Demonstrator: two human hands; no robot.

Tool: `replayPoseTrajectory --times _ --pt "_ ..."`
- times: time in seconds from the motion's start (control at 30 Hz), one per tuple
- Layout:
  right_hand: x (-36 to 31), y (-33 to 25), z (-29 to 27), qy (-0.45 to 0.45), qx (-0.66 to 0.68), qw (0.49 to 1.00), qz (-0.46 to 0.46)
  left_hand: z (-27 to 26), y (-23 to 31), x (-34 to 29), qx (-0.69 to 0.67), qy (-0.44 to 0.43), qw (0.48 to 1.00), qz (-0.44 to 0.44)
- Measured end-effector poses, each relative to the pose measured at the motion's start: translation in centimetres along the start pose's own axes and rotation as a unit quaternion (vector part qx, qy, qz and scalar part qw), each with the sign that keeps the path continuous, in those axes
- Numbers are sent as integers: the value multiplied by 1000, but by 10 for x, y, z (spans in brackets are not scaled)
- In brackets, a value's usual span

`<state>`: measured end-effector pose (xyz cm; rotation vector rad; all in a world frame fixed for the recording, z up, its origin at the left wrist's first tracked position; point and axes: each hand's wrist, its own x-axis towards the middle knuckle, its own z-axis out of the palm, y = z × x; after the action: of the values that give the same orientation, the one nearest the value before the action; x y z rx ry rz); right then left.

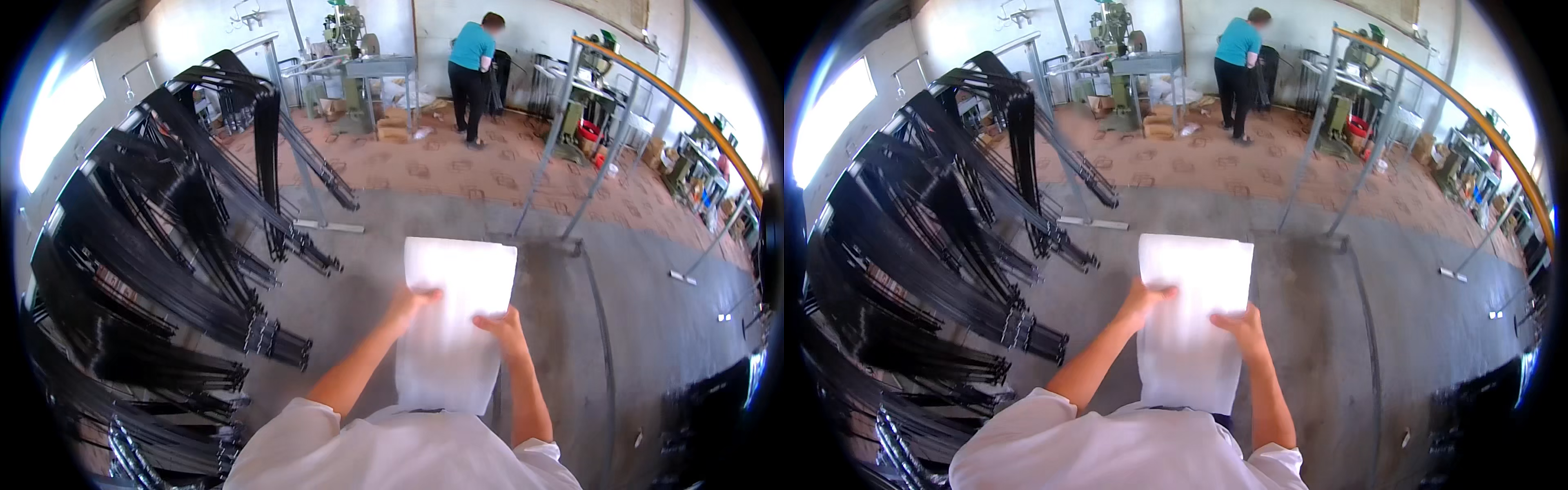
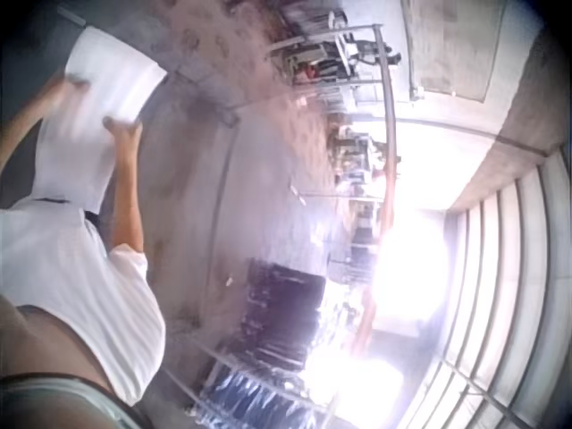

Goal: The person cuts several foam sheets using scissors and then wraps them around the joints of metal frames hanging on a rack, securing the foam with clear adhesive tape.

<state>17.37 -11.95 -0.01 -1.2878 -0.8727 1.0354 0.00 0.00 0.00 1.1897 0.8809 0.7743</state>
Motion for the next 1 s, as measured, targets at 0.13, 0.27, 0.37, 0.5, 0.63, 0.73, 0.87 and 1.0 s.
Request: replayPoseTrajectory --times 0.13,0.27,0.37,0.5,0.63,0.73,0.87,1.0 --pt "166 -17 -14 -29 -58 997 -37 -14 38 154 32 19 997 -61" --pt "302 -41 9 105 -398 853 -322 -44 26 266 50 129 990 39" --pt "410 -63 23 103 -423 811 -390 -62 42 345 99 117 975 158" --pt "552 -77 33 -53 -481 743 -463 -93 121 437 365 241 799 412" --pt "682 -56 35 -185 -468 752 -425 -131 158 543 517 58 769 371" --pt "758 -45 34 -217 -475 776 -353 -140 175 629 408 52 884 223" --pt "844 -33 31 -197 -419 832 -305 -153 197 732 413 -12 895 166" --pt "950 1 39 -166 -372 865 -293 -184 201 849 415 -90 891 161"
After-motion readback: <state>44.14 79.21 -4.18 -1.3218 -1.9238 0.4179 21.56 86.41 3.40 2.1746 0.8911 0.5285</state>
